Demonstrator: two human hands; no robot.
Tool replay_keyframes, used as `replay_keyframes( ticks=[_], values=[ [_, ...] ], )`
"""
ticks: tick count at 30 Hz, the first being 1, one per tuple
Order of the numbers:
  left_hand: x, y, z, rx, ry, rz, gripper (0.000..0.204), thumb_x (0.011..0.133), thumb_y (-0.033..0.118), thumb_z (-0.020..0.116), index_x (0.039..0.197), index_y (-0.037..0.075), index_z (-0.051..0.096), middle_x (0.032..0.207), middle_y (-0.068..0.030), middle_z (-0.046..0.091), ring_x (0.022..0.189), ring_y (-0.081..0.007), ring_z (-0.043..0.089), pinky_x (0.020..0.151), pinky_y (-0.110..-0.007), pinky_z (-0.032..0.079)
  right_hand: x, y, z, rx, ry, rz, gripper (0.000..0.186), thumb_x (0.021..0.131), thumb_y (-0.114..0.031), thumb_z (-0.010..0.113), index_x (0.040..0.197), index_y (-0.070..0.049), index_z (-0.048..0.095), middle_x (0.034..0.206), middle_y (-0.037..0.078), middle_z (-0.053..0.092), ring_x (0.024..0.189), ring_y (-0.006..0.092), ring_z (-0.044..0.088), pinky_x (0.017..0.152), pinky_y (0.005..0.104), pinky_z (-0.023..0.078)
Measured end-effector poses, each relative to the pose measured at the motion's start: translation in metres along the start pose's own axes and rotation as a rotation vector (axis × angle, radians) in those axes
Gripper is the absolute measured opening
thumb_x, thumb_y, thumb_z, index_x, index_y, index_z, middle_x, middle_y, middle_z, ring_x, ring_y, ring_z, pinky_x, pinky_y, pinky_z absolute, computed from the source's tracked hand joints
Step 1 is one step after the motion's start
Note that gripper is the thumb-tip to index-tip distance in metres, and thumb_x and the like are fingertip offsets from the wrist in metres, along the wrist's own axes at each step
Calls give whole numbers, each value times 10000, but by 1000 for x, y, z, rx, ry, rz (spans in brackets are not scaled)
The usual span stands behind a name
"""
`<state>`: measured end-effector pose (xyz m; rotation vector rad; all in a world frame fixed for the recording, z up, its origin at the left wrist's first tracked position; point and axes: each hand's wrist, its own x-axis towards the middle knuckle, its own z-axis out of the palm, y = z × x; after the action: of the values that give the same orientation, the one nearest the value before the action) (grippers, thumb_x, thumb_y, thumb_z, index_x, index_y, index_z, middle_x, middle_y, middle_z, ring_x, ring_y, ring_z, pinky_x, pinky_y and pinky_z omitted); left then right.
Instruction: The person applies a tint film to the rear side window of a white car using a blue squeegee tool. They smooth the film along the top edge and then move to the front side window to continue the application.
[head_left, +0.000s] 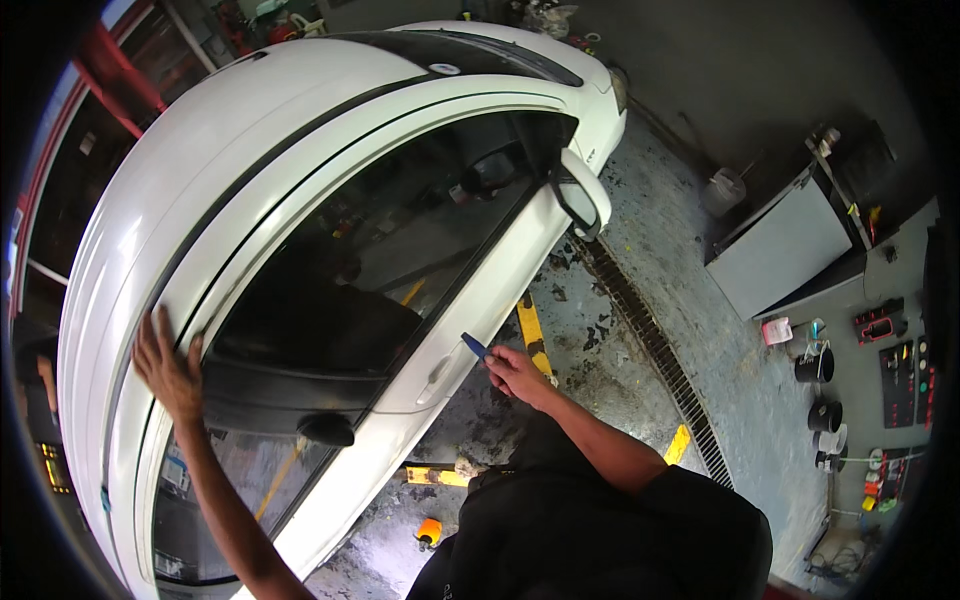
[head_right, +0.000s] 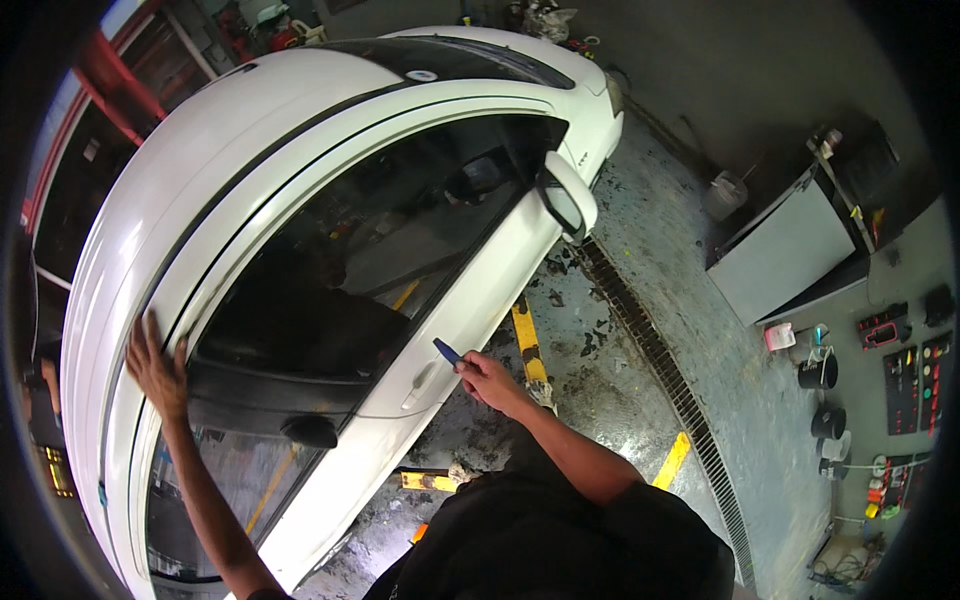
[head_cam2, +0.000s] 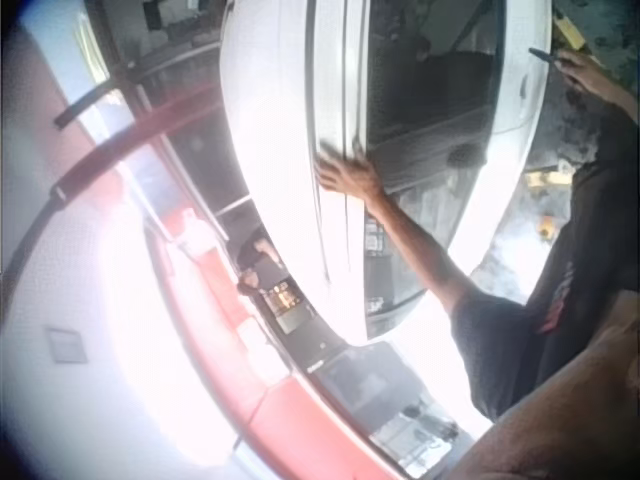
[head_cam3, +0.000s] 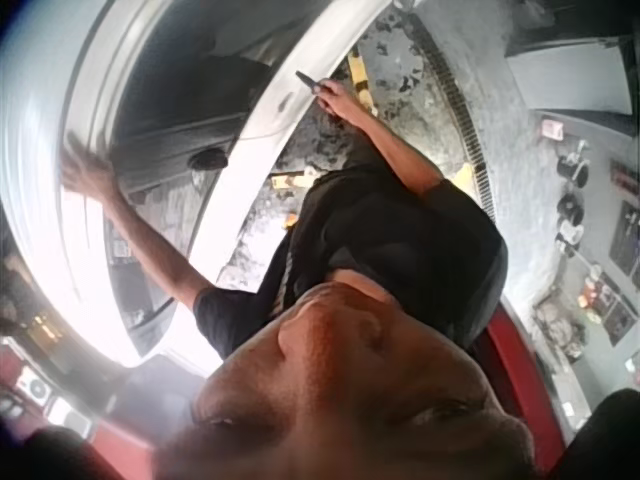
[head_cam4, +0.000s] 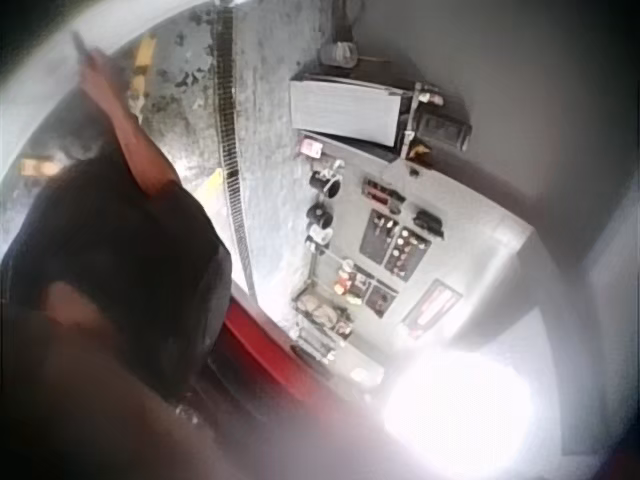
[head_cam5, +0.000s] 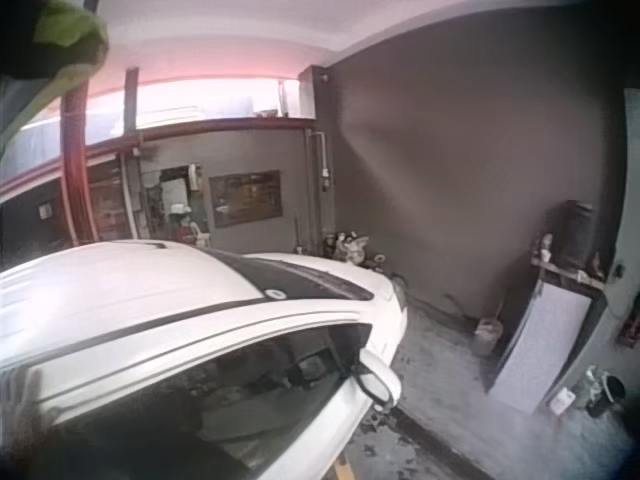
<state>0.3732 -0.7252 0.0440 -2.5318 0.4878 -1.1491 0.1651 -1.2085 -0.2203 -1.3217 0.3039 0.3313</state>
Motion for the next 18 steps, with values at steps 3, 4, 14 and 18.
replay_keyframes(
  ticks=[3, 4, 14, 18],
  values=[
    [2, -2, 7, 91, -69, 35, 690, 1023, 558, 530, 1613, 223, 406, 1598, -185, 416, 1464, -392, 374, 1211, -554, 247, 16, 12, -58, 32, 81, 2, 211, 1099, -265, 545, 1051, -70, 609, 694, -24, 542, 550, 57, 456, 486, 237, 367],
    [2, -3, 7, 127, -102, 45, 681, 1033, 557, 508, 1617, 224, 399, 1602, -194, 406, 1467, -399, 366, 1210, -560, 245, 20, 12, -77, 19, 101, -4, 211, 1098, -265, 546, 1050, -70, 609, 691, -24, 542, 552, 55, 458, 487, 235, 369],
    [-18, -11, 10, 252, -22, -5, 658, 1091, 564, 324, 1595, 154, 429, 1556, -168, 484, 1412, -390, 445, 1145, -534, 345, 61, -41, -246, -11, 380, -156, 238, 1087, -321, 564, 1023, -104, 634, 658, -49, 491, 585, 64, 464, 536, 277, 394],
    [-1, -6, 29, 203, 69, 11, 629, 1098, 521, 334, 1590, 144, 437, 1522, -177, 519, 1382, -377, 488, 1123, -515, 380, 25, -76, -309, 21, 617, -160, 280, 1080, -337, 572, 1093, -71, 657, 707, -31, 525, 561, 59, 453, 517, 244, 365]
  ],
)
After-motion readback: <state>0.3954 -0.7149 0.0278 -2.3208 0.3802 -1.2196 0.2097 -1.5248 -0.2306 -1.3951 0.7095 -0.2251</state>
